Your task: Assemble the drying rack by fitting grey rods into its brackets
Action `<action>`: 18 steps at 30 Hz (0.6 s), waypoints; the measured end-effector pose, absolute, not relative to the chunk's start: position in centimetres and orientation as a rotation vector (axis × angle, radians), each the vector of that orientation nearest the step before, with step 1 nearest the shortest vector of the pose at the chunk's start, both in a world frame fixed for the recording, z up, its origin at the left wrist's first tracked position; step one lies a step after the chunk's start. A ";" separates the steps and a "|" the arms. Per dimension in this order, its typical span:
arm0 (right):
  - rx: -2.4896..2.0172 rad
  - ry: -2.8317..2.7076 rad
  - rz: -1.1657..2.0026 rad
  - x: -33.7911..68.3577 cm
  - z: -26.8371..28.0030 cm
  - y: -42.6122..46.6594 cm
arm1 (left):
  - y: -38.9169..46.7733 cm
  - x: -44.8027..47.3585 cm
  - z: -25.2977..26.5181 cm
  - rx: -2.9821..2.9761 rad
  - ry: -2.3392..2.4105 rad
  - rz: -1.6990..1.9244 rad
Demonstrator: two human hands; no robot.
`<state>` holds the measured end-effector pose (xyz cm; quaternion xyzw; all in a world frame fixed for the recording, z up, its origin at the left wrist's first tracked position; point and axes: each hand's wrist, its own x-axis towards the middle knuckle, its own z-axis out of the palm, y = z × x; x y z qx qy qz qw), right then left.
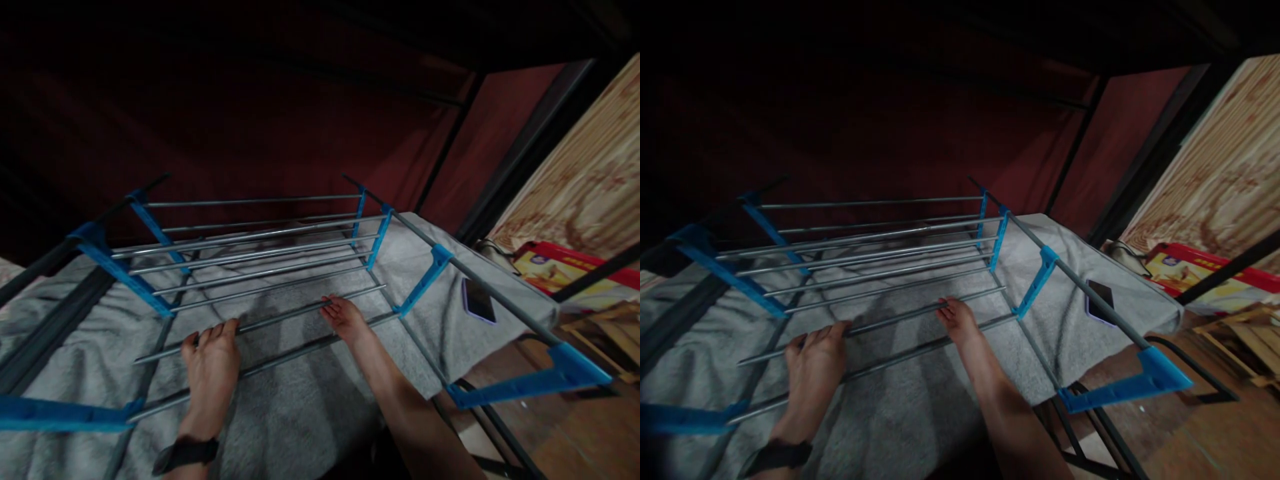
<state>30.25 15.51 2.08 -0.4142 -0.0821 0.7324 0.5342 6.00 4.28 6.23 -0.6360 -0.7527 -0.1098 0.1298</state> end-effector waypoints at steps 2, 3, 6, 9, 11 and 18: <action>-0.982 -0.194 1.754 30.2 1.9 15.6 | 4.4 5.9 6.1 -1.852 -2.192 -0.309; -0.989 -0.187 1.758 30.2 1.8 15.6 | 4.4 5.9 6.1 -1.851 -2.196 -0.304; -0.988 -0.188 1.777 30.2 1.4 15.7 | 4.5 5.8 6.0 -1.861 -2.201 -0.281; -0.978 -0.213 1.790 30.3 1.2 15.8 | 4.5 5.7 5.9 -1.875 -2.190 -0.283; -1.018 -0.188 1.795 30.3 1.4 15.9 | 4.5 5.7 5.9 -1.880 -2.186 -0.291; -1.061 -0.151 1.765 30.2 1.8 15.9 | 4.6 5.6 5.6 -1.892 -2.181 -0.273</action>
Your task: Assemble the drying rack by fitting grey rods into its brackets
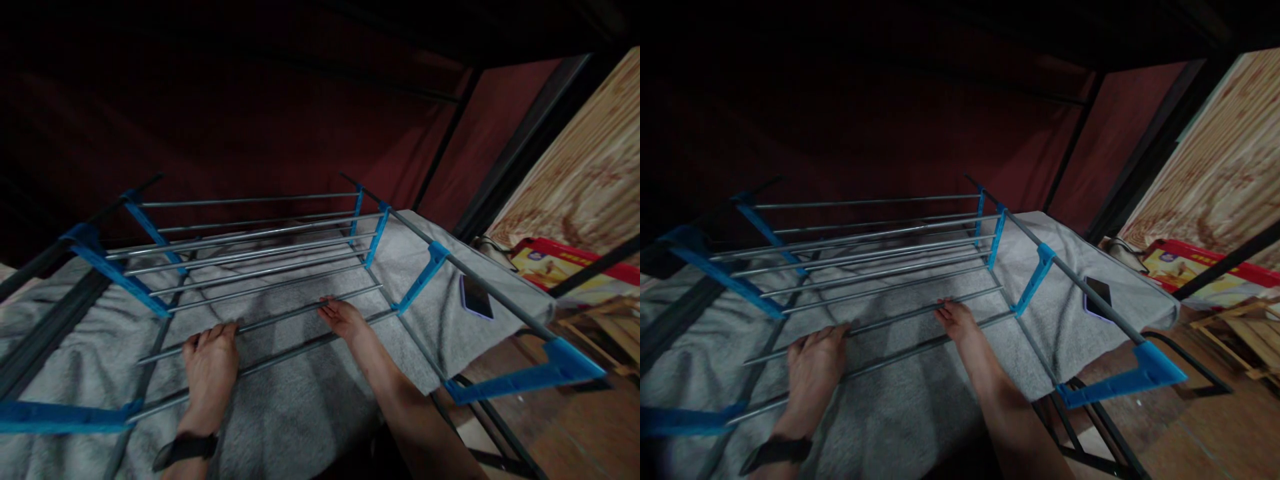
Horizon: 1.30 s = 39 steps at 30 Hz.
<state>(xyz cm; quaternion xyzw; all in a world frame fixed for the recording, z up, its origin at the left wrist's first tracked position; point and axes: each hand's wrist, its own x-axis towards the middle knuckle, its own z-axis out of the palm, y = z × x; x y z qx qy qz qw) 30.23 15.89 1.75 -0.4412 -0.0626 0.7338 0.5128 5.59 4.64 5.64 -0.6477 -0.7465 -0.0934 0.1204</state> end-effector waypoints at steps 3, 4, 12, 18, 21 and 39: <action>-1.026 -0.198 1.771 30.4 1.6 15.7 | 4.6 5.9 5.7 -1.882 -2.211 -0.260; -1.010 -0.218 1.769 30.6 1.6 15.6 | 4.5 6.1 5.8 -1.890 -2.229 -0.257; -1.165 -0.237 1.806 31.1 1.9 16.2 | 4.3 6.6 5.9 -1.865 -2.366 -0.317; -1.296 -0.372 1.832 31.9 3.3 15.7 | 4.2 5.8 5.5 -1.856 -2.396 -0.367; -1.334 -0.668 1.915 32.7 3.7 15.6 | 4.2 5.4 5.3 -1.850 -2.413 -0.404; -1.500 -2.538 0.242 30.7 3.8 14.4 | 5.5 3.6 4.0 -2.014 -2.282 -0.524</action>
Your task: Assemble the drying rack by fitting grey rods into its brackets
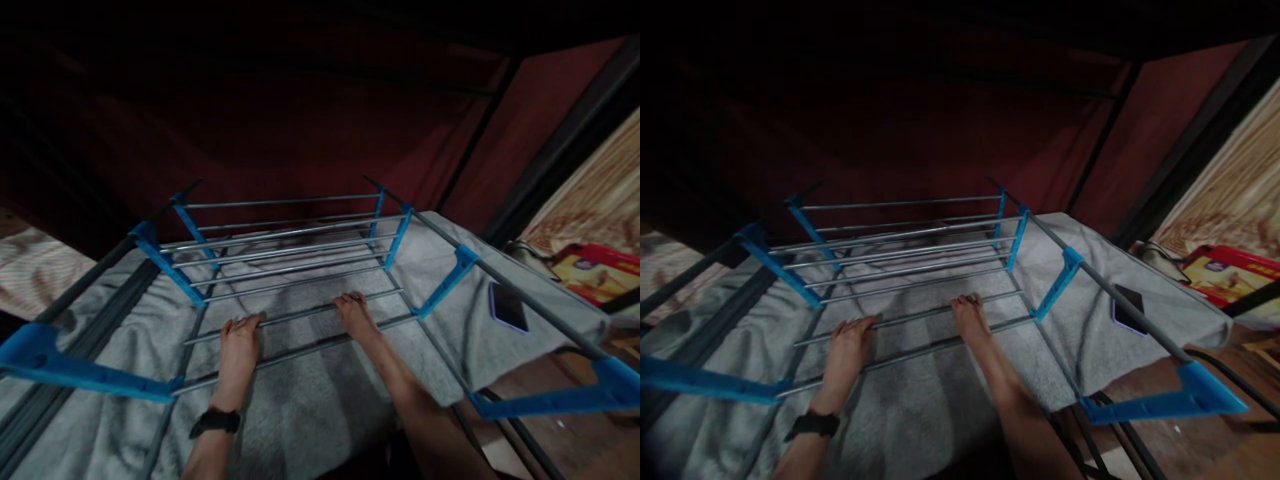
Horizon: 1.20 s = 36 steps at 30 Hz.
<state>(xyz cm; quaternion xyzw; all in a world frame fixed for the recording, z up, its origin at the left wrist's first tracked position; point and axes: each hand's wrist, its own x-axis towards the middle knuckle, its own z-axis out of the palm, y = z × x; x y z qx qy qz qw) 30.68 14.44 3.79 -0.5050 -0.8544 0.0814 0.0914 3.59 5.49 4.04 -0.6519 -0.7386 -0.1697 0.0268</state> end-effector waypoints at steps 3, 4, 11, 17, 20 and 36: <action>-1.546 -2.578 0.209 30.7 4.1 14.6 | 5.4 3.7 4.0 -2.001 -2.277 -0.482; -1.557 -2.578 0.209 30.7 4.1 14.7 | 5.3 3.8 4.0 -1.986 -2.281 -0.465; -1.552 -2.577 0.273 30.5 4.0 15.1 | 5.1 4.3 4.4 -1.926 -2.291 -0.355; -1.554 -2.576 0.351 30.5 4.1 15.3 | 5.0 4.3 4.4 -1.914 -2.305 -0.310; -1.582 -2.592 0.364 30.5 4.4 15.4 | 5.0 4.3 4.3 -1.920 -2.288 -0.312; -1.451 -2.597 0.339 30.9 2.1 16.5 | 4.2 5.7 5.6 -1.752 -2.513 -0.190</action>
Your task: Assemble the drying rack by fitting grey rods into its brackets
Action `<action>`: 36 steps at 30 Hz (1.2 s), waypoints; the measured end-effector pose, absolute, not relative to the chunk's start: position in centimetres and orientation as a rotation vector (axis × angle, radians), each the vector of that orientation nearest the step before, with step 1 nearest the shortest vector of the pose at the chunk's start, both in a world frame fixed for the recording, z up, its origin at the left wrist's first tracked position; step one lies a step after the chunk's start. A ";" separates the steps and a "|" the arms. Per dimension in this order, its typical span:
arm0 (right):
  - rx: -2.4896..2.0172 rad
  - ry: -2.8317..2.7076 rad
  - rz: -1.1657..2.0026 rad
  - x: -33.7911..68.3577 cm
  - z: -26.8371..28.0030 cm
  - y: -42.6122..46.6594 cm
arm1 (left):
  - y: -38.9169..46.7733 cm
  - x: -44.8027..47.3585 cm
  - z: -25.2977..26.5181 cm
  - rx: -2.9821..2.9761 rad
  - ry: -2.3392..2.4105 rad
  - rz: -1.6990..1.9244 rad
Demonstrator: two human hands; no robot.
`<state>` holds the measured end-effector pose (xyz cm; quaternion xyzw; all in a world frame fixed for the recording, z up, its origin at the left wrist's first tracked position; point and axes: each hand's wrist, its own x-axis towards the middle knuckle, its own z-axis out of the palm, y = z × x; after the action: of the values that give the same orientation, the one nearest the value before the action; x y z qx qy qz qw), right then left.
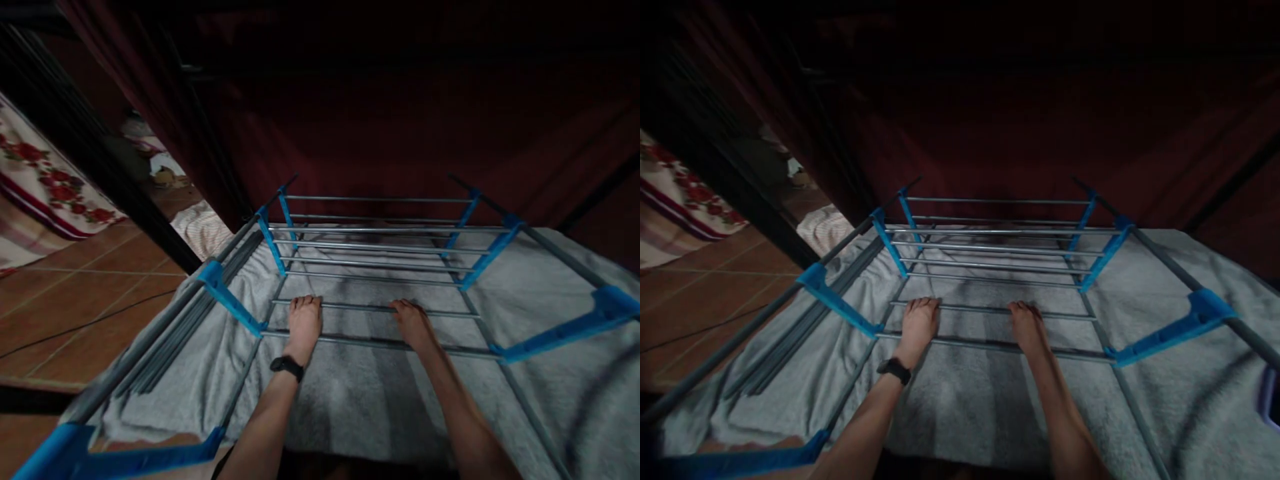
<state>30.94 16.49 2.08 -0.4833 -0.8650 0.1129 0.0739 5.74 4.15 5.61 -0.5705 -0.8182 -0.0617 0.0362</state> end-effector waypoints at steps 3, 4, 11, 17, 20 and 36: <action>-1.422 -2.576 0.338 31.1 1.6 16.7 | 4.2 5.7 6.0 -1.797 -2.510 -0.187; -1.420 -2.565 0.341 31.1 1.5 16.7 | 4.3 5.6 6.2 -1.814 -2.510 -0.184; -1.412 -2.539 0.348 30.9 0.7 17.0 | 4.5 5.4 6.2 -1.822 -2.548 -0.171; -1.443 -2.529 0.341 30.9 0.6 17.0 | 4.9 5.4 5.9 -1.860 -2.543 -0.187; -1.444 -2.541 0.339 30.9 0.8 17.0 | 5.2 5.3 5.8 -1.891 -2.532 -0.200; -1.498 -2.550 0.287 30.9 1.5 15.6 | 5.6 5.4 6.0 -1.983 -2.527 -0.227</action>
<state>30.88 15.58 1.52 -0.5023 -0.8551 0.0963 0.0851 5.42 5.60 6.03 -0.6154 -0.7841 -0.0704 -0.0396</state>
